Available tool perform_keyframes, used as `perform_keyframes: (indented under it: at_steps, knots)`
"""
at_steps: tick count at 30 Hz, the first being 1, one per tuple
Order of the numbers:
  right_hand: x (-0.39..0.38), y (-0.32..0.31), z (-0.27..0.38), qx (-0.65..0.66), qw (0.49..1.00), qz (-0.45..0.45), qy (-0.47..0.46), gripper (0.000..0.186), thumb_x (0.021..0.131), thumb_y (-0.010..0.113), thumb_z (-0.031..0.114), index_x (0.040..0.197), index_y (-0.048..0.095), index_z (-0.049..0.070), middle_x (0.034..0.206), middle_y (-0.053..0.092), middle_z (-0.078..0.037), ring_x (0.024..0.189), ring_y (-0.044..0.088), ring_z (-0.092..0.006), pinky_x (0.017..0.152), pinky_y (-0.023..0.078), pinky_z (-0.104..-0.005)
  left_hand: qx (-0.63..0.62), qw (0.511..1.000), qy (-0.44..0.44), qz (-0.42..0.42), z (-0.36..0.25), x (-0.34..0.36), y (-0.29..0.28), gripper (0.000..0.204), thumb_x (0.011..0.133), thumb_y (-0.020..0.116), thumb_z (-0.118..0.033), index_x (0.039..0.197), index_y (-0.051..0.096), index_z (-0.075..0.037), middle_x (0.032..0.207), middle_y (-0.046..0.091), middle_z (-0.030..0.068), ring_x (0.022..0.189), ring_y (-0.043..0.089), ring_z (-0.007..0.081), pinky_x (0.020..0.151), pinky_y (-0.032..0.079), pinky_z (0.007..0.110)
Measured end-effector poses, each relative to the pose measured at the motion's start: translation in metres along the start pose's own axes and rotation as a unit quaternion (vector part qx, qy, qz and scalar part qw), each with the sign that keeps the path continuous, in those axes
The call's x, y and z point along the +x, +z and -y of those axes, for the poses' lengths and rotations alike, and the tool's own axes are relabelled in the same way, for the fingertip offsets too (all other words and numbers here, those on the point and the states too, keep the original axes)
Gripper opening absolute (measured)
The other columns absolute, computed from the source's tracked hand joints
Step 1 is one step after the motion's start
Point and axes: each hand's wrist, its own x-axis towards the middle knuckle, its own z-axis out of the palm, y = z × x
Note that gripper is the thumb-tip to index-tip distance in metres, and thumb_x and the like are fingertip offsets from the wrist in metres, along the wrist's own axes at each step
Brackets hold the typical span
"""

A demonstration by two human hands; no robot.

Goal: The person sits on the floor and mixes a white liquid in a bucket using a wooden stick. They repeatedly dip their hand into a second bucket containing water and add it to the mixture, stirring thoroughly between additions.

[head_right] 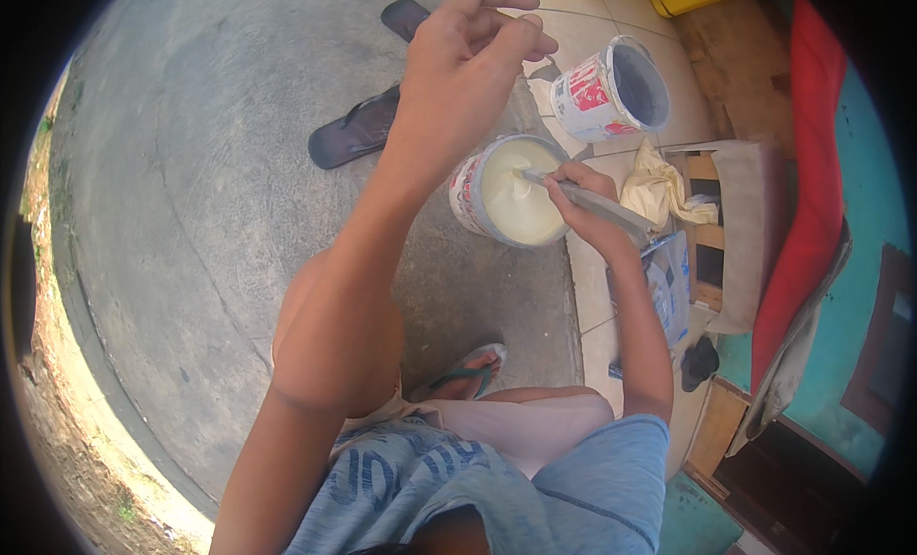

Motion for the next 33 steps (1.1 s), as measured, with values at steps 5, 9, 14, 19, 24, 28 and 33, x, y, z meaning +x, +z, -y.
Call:
perform_keyframes:
  at_steps: [5,9,14,19,24,28,33]
  knots:
    - [-0.024,-0.022,-0.03,-0.001,0.996,0.042,0.084,0.021,0.09,0.065,0.015,0.078,0.059,-0.002,0.067,0.062,-0.005,0.064,0.06,-0.0085,0.06,0.048,-0.0246,-0.007,1.0,-0.01,-0.005,-0.005,-0.001,0.002,0.027,0.087,0.059,-0.009,0.111,0.057,0.004,0.08,0.066,0.0107,0.072,0.062,0.0142,0.065,0.051,0.027]
    - [-0.035,-0.016,-0.017,0.096,0.986,0.089,0.103,0.019,0.088,0.066,0.016,0.078,0.062,0.0,0.066,0.064,-0.005,0.062,0.061,-0.0088,0.058,0.046,-0.026,-0.026,1.0,-0.013,0.011,-0.005,0.0,-0.005,0.028,0.087,0.059,-0.009,0.112,0.056,0.004,0.081,0.066,0.0105,0.072,0.062,0.0134,0.066,0.051,0.027]
    - [-0.021,0.015,-0.003,0.129,0.99,0.011,0.056,0.018,0.088,0.068,0.015,0.083,0.063,-0.002,0.071,0.064,-0.007,0.065,0.059,-0.0098,0.06,0.045,-0.0267,-0.021,1.0,-0.008,0.002,0.003,0.0,0.002,0.027,0.088,0.058,-0.01,0.111,0.057,0.003,0.08,0.065,0.0101,0.072,0.062,0.0139,0.066,0.051,0.027]
    - [-0.011,-0.001,-0.001,0.016,0.999,-0.022,0.028,0.017,0.086,0.067,0.014,0.087,0.065,-0.002,0.072,0.064,-0.012,0.063,0.059,-0.0171,0.06,0.046,-0.0299,0.017,1.0,0.003,0.009,-0.002,-0.001,0.002,0.027,0.088,0.059,-0.011,0.111,0.057,0.003,0.079,0.065,0.01,0.072,0.062,0.0144,0.065,0.051,0.028]
    - [-0.039,-0.019,-0.011,-0.033,0.995,0.071,0.063,0.018,0.087,0.066,0.015,0.081,0.064,-0.002,0.064,0.063,-0.011,0.058,0.058,-0.0158,0.057,0.045,-0.0302,-0.013,1.0,-0.007,0.001,0.0,-0.001,0.005,0.027,0.088,0.058,-0.01,0.111,0.057,0.004,0.081,0.066,0.0099,0.073,0.062,0.0134,0.065,0.051,0.028]
    - [-0.043,0.0,-0.008,0.154,0.978,0.08,0.113,0.02,0.09,0.065,0.017,0.081,0.064,-0.001,0.067,0.064,-0.003,0.062,0.056,-0.0086,0.058,0.045,-0.0267,-0.022,1.0,-0.011,0.012,0.006,0.002,0.003,0.027,0.088,0.057,-0.009,0.111,0.057,0.005,0.081,0.066,0.0095,0.073,0.062,0.0123,0.066,0.051,0.027]
    - [-0.026,0.021,-0.002,0.091,0.995,-0.033,0.017,0.017,0.089,0.066,0.015,0.086,0.064,-0.002,0.074,0.063,-0.007,0.065,0.056,-0.0101,0.061,0.045,-0.026,-0.008,1.0,-0.018,0.013,0.001,-0.001,0.01,0.027,0.088,0.057,-0.009,0.111,0.056,0.004,0.08,0.065,0.0092,0.073,0.061,0.0127,0.066,0.05,0.026]
